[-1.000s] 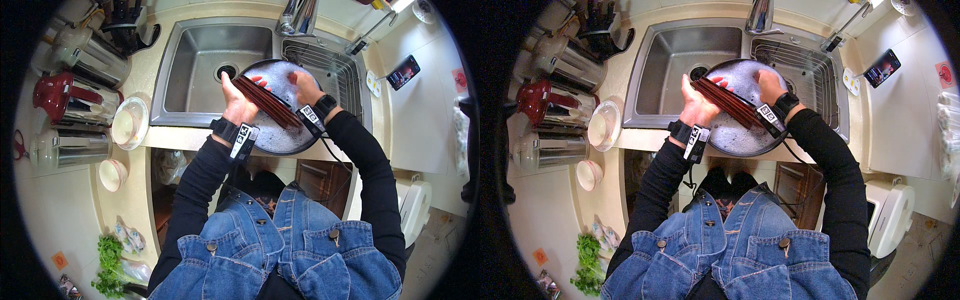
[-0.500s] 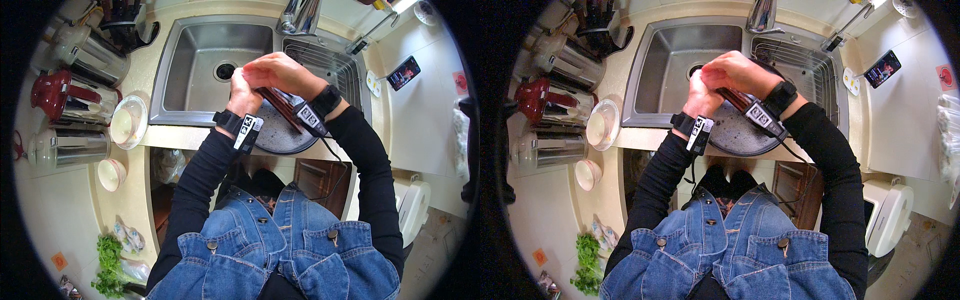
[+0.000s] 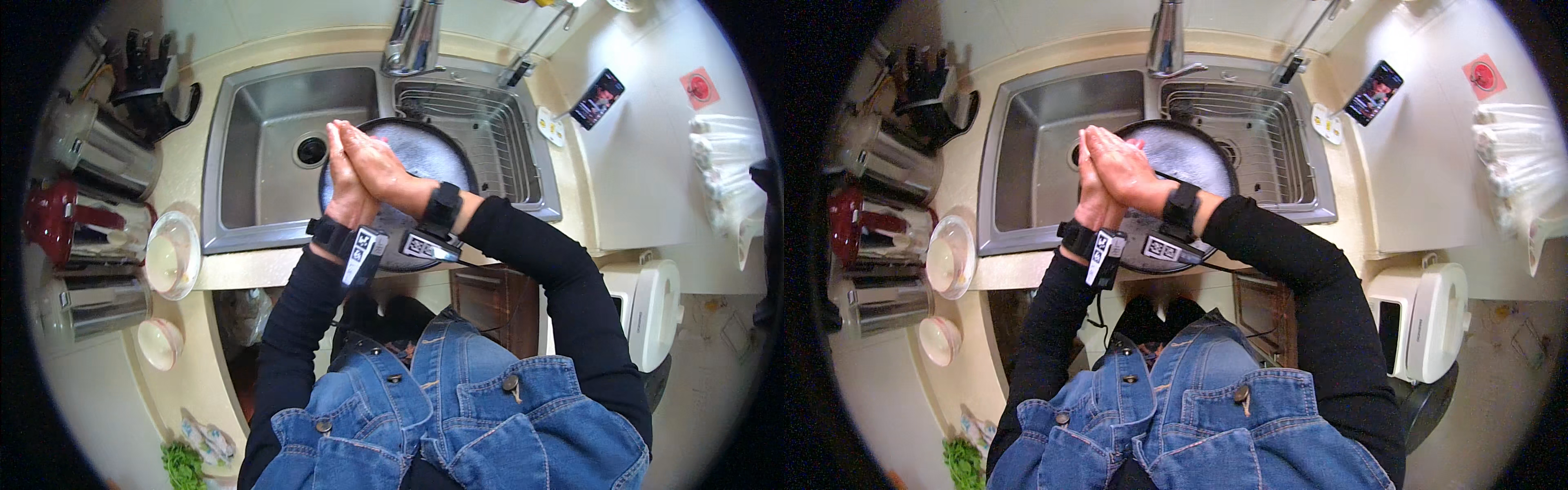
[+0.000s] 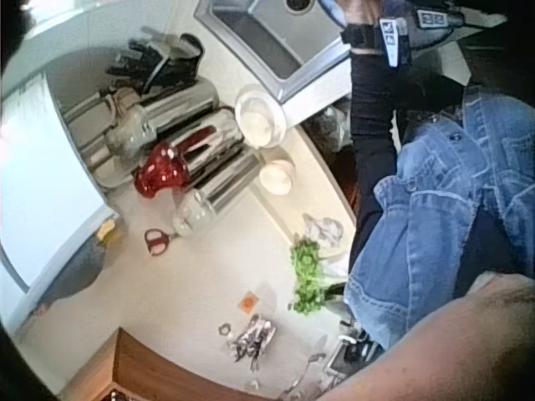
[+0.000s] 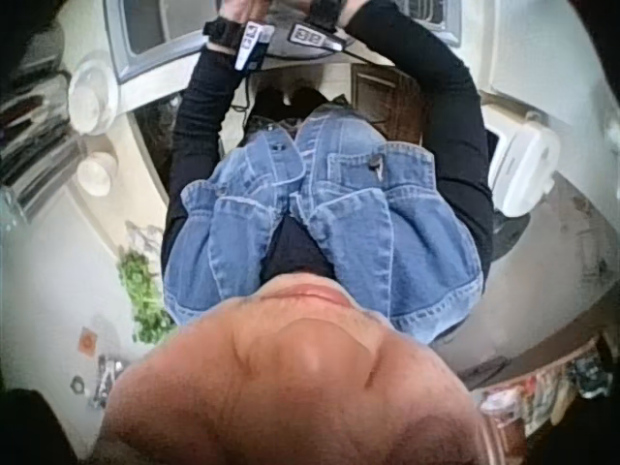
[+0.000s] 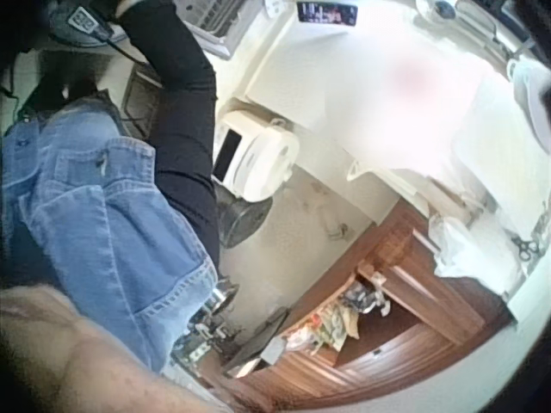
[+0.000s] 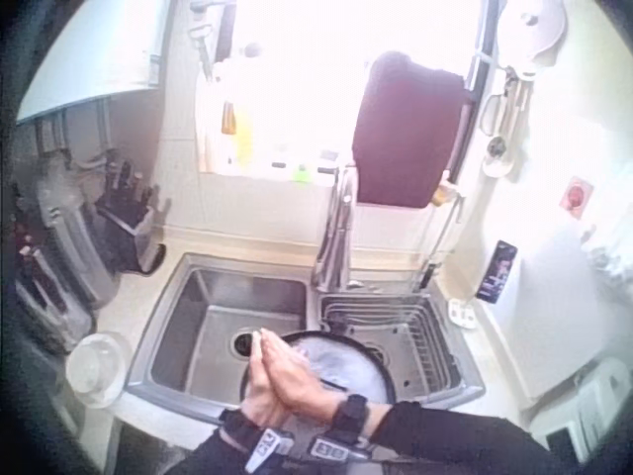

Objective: The person washes a frying pan, chopsticks, and bowls in a kitchen sink using dish soap, a sponge, and running water. They scrub each item with soapy water and rinse them under the tap.

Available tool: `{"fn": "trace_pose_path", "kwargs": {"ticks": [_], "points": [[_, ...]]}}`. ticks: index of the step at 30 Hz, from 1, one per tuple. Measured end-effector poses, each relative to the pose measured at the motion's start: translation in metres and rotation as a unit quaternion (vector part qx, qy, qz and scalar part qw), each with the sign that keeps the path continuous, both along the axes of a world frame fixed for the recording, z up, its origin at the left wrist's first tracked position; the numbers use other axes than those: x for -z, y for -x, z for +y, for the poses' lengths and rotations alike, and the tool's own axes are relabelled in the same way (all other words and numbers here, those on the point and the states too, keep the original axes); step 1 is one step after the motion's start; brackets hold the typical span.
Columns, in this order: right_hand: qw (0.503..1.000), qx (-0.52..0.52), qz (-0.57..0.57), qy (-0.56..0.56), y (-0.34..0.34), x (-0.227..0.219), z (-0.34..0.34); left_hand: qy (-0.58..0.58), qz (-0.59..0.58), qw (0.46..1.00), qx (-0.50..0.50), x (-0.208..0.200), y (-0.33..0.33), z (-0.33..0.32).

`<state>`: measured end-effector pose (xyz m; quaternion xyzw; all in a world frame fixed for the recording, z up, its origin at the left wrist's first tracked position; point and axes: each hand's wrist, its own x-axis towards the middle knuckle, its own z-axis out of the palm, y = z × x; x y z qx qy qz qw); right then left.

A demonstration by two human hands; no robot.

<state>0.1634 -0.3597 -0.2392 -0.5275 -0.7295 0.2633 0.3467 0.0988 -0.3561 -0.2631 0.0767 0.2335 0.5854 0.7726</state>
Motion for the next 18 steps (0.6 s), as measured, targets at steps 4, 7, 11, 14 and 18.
{"fn": "trace_pose_path", "kwargs": {"ticks": [4, 7, 11, 14, 18], "points": [[0.996, 0.042, 0.012, 0.072, 0.000, -0.009, 0.004, -0.035, -0.017, 0.999, 0.024, -0.009, -0.003, -0.007], [0.993, 0.080, -0.032, 0.081, 0.010, -0.014, 0.001, 0.034, 0.077, 0.996, 0.015, -0.016, 0.002, -0.001], [0.985, 0.035, 0.027, 0.165, 0.003, -0.023, 0.005, 0.069, 0.064, 0.993, -0.073, -0.010, -0.012, 0.013], [0.962, 0.035, 0.130, 0.236, -0.001, -0.027, 0.000, 0.022, 0.091, 0.995, -0.020, 0.001, -0.008, 0.013], [0.992, 0.084, 0.044, 0.088, 0.005, -0.022, -0.006, -0.030, 0.091, 0.994, 0.060, 0.008, 0.004, 0.009]]}}
